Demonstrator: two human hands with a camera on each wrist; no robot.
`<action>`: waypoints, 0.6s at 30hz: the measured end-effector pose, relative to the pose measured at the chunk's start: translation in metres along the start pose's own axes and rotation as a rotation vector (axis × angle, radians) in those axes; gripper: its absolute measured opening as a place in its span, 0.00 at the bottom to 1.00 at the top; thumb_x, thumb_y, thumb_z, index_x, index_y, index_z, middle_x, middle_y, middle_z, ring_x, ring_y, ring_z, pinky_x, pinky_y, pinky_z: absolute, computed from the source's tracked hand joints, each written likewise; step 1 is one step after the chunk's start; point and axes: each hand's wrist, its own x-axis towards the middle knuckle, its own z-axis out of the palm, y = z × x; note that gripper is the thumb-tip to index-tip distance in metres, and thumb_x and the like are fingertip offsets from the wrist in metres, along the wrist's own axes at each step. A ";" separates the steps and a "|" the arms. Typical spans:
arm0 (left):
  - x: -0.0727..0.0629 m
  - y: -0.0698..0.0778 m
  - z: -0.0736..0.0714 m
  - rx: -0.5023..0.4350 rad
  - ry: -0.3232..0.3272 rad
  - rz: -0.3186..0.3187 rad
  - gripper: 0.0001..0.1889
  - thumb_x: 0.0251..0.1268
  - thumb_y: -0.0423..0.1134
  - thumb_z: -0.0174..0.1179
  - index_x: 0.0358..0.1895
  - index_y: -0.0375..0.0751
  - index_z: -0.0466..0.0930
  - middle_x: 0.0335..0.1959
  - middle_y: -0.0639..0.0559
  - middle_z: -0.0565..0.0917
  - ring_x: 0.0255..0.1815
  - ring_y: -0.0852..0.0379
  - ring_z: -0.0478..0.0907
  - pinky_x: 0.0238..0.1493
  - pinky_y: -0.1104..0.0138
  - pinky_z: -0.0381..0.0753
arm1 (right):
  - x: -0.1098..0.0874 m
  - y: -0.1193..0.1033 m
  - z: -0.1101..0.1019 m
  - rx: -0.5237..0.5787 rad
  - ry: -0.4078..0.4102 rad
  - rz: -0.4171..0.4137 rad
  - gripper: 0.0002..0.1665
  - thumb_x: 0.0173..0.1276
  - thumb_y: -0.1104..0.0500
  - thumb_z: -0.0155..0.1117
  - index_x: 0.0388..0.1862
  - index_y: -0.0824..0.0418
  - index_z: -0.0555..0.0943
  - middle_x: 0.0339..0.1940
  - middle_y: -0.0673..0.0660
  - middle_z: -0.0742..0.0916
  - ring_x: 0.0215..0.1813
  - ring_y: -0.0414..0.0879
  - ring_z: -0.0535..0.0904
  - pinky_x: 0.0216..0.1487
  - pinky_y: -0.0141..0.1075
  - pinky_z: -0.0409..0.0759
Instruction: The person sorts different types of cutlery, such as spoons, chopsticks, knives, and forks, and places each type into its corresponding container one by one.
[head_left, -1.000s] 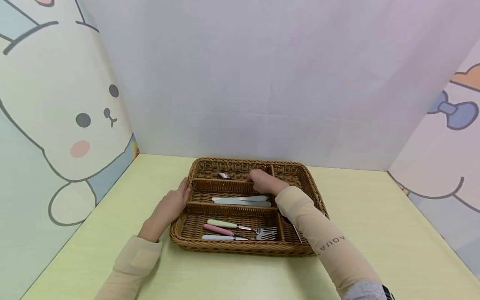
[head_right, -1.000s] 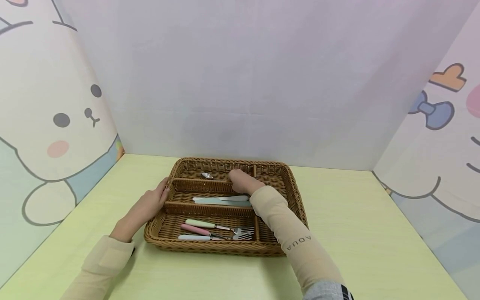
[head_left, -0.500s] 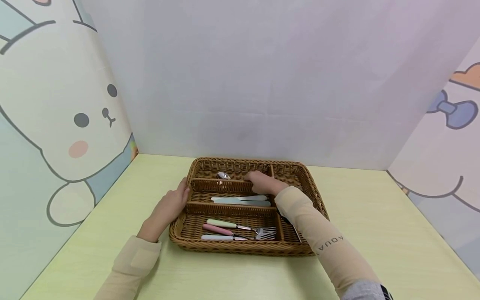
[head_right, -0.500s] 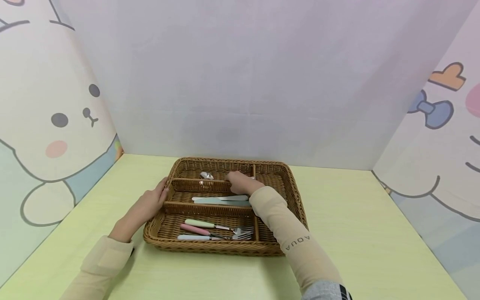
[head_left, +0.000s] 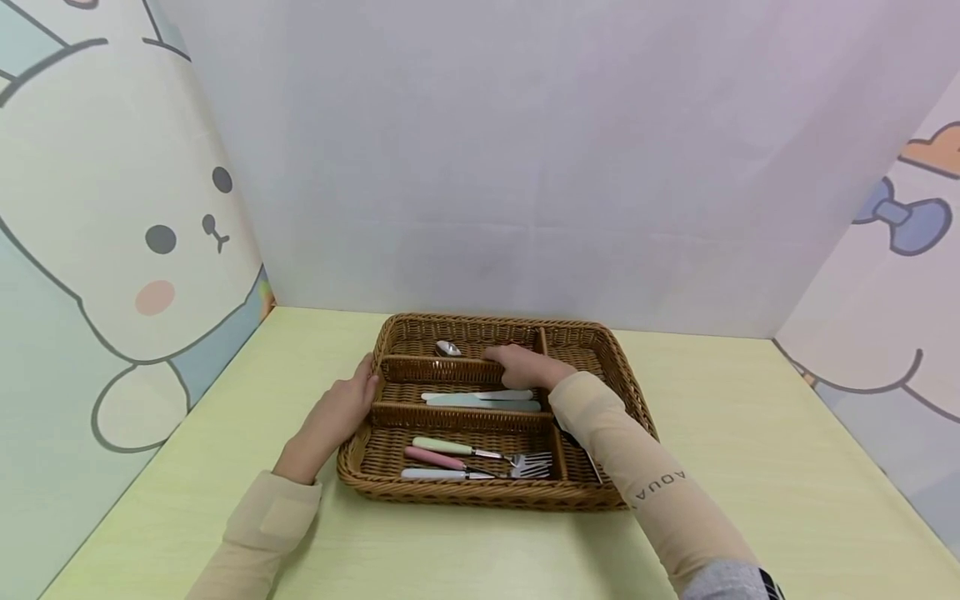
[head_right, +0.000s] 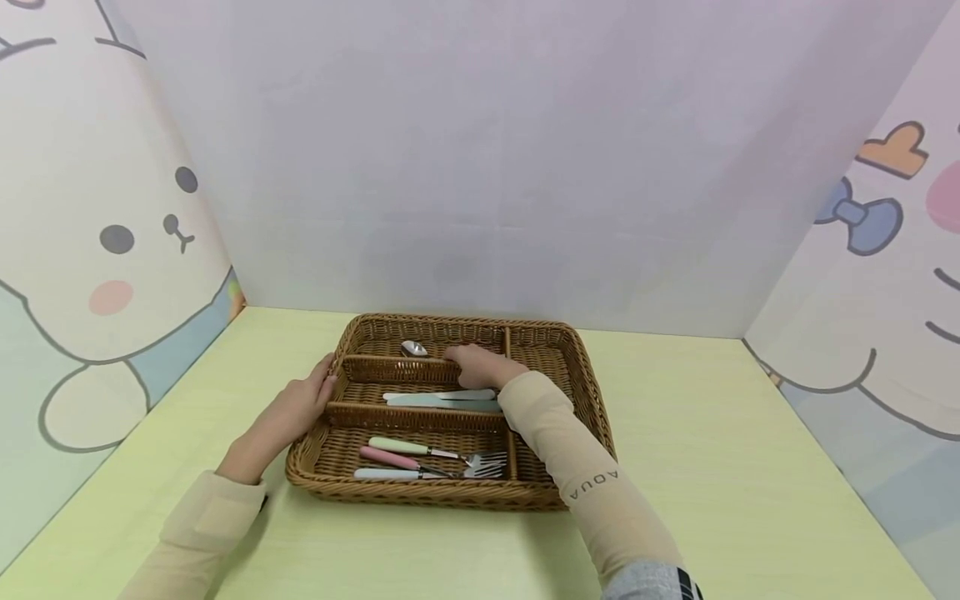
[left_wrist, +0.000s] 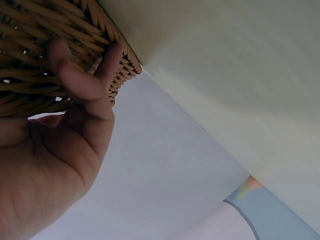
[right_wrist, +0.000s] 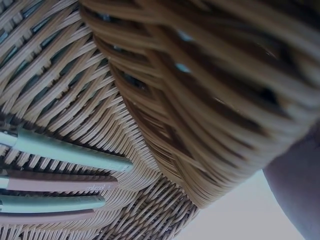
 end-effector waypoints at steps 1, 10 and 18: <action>0.000 0.000 0.000 0.002 -0.001 0.000 0.27 0.75 0.41 0.36 0.70 0.29 0.47 0.11 0.48 0.67 0.11 0.56 0.69 0.17 0.64 0.67 | 0.000 0.000 0.000 -0.002 -0.006 0.002 0.37 0.61 0.78 0.37 0.70 0.61 0.58 0.70 0.59 0.65 0.70 0.53 0.61 0.55 0.42 0.69; -0.001 0.001 -0.001 -0.003 -0.004 0.004 0.27 0.75 0.41 0.36 0.70 0.28 0.47 0.11 0.48 0.68 0.10 0.56 0.68 0.15 0.65 0.66 | -0.002 0.002 0.000 -0.022 -0.022 -0.006 0.36 0.64 0.75 0.39 0.72 0.61 0.54 0.72 0.58 0.62 0.70 0.52 0.60 0.47 0.41 0.65; -0.001 0.001 -0.002 0.004 0.007 0.016 0.27 0.74 0.41 0.37 0.69 0.27 0.48 0.10 0.48 0.67 0.09 0.56 0.67 0.15 0.65 0.65 | -0.009 0.002 -0.006 -0.046 0.112 -0.086 0.22 0.72 0.61 0.47 0.63 0.64 0.67 0.60 0.61 0.75 0.50 0.50 0.76 0.48 0.43 0.73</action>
